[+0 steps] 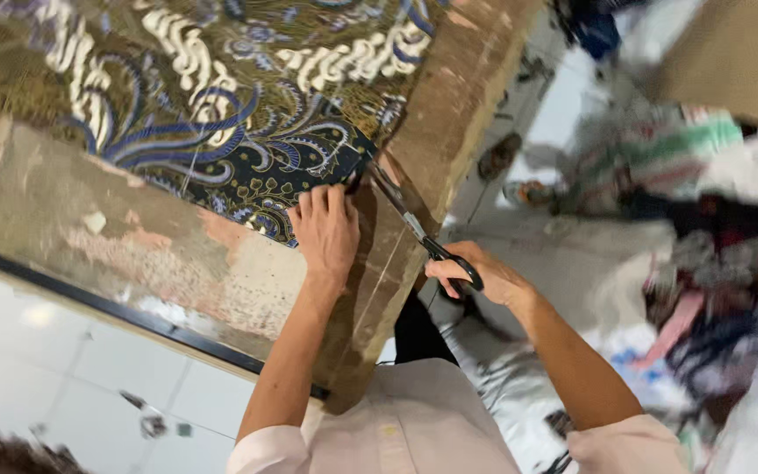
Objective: The person aligns and smooths a patterned fabric on a wooden table, then uses scissors to cut along a marked line. The person handles the fabric with both hands and cuts a section from the main piece.
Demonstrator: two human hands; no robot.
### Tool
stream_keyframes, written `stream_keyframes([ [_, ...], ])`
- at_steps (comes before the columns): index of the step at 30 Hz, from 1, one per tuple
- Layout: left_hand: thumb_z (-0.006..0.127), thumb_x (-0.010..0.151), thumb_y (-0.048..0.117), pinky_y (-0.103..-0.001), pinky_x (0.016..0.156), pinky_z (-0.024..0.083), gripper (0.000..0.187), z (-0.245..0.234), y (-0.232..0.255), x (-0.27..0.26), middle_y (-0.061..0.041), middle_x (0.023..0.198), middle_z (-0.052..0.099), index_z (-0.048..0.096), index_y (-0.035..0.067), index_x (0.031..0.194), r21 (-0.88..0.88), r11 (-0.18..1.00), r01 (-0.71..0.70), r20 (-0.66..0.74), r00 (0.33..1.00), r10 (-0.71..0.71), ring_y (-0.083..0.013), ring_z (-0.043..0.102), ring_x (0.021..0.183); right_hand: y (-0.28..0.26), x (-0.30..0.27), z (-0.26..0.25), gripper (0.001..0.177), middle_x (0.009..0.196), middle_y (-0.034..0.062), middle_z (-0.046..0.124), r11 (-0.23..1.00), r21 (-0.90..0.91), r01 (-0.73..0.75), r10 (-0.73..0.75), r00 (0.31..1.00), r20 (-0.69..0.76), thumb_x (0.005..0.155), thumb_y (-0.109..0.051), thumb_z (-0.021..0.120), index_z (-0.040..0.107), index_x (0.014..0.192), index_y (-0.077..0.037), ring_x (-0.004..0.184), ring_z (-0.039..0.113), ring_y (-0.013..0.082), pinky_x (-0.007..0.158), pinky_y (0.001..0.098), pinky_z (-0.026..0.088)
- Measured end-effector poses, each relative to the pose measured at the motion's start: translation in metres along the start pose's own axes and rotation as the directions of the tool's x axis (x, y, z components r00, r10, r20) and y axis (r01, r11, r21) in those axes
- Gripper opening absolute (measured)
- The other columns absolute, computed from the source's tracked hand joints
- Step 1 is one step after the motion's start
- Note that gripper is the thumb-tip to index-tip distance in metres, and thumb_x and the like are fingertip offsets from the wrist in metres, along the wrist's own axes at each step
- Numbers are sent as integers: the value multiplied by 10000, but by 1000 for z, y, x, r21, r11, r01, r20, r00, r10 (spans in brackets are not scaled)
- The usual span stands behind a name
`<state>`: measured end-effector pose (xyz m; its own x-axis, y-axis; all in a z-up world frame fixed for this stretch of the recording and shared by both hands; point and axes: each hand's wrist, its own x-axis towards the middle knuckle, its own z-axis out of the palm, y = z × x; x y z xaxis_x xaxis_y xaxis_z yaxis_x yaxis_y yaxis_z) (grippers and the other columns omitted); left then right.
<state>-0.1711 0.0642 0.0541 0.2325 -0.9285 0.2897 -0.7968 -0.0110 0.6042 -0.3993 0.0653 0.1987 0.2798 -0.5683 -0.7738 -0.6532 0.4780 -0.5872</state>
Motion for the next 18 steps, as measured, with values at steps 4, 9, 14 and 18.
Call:
stream_keyframes([
  [4,730,891,122,-468,947,439,256,-1,10,-6,-43,1093,623,662,123,1138,60,995,-74,-68,995,78,-254,574,1035,-14,29,-37,391,580,13,563,994,-103,-48,56,995,82,855,-400,673,608,672,-61,529,562,113,502,294,414],
  [9,751,840,127,-482,949,437,300,-6,14,-1,-43,1083,623,657,113,1124,14,996,-93,-66,993,94,-253,575,1027,-17,50,-54,404,592,-15,516,988,-136,-68,83,991,107,845,-380,758,546,679,-78,516,528,91,476,269,399],
  [14,752,811,85,-463,909,448,312,-6,15,1,-47,1065,620,643,106,1102,-32,994,-104,-55,993,102,-251,585,983,-14,58,-58,345,584,-26,553,976,-210,-66,80,995,59,817,-325,775,580,688,-71,490,574,86,442,255,447],
  [18,753,806,72,-440,880,452,363,-8,12,0,-44,1062,621,652,99,1154,-52,994,-99,-18,995,98,-246,578,957,-6,57,-52,282,584,-12,548,982,-183,-55,67,996,65,814,-261,751,604,724,-38,474,558,91,426,261,439],
])
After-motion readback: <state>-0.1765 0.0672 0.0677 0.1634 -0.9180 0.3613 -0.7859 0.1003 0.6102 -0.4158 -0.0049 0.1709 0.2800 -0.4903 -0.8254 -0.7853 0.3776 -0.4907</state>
